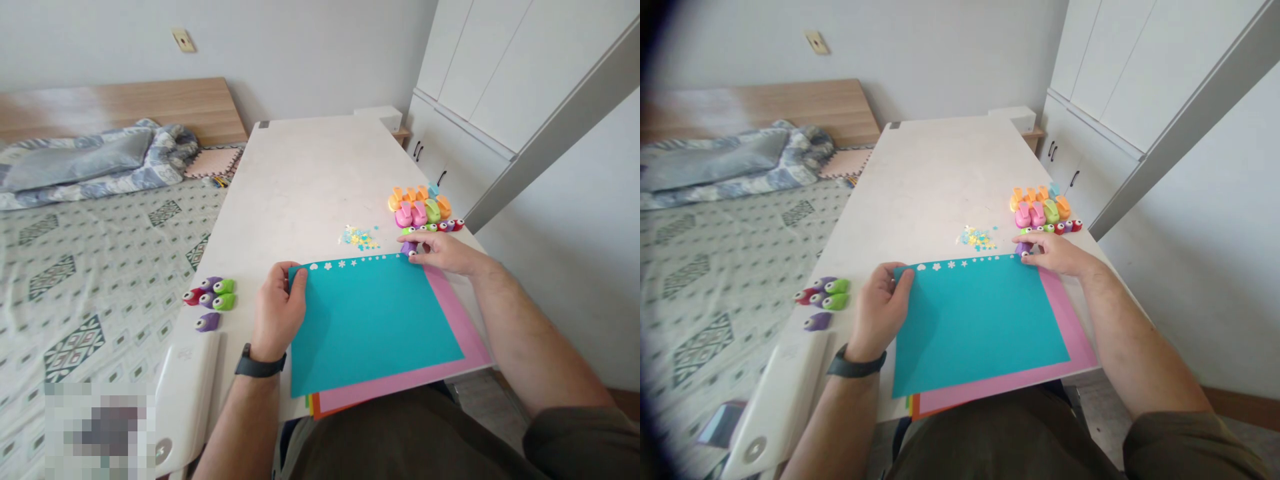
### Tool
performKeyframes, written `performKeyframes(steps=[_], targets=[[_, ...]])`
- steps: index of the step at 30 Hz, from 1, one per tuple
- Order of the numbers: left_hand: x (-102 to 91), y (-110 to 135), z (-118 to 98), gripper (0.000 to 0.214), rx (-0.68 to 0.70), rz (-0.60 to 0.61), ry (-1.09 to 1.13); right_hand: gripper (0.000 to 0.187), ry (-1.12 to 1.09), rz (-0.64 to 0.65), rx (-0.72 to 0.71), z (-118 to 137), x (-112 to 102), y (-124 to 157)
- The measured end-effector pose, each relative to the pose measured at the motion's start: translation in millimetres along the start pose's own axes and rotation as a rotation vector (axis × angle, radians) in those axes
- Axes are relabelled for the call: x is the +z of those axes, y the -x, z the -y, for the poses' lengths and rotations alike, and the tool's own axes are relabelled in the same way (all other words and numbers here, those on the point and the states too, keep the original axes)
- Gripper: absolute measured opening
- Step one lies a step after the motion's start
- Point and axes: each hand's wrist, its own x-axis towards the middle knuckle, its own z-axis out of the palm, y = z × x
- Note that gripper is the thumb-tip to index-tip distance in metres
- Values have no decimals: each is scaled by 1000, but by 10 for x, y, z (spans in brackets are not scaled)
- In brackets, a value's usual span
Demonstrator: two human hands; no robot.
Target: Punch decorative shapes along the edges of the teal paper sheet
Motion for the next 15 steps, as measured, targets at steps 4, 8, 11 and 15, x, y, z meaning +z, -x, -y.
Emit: performKeyframes(steps=[4,8,11,15], targets=[[-3,9,-10,24,-11,2,7,60,10,-3,6,-5,8,-5],[-6,15,-24,24,-6,-4,-2,62,14,45,-5,19,7,1],[-9,19,-35,24,3,-12,-10,62,17,81,6,56,-1,15],[-8,23,-41,25,12,-23,-11,61,-14,120,11,96,-9,30]])
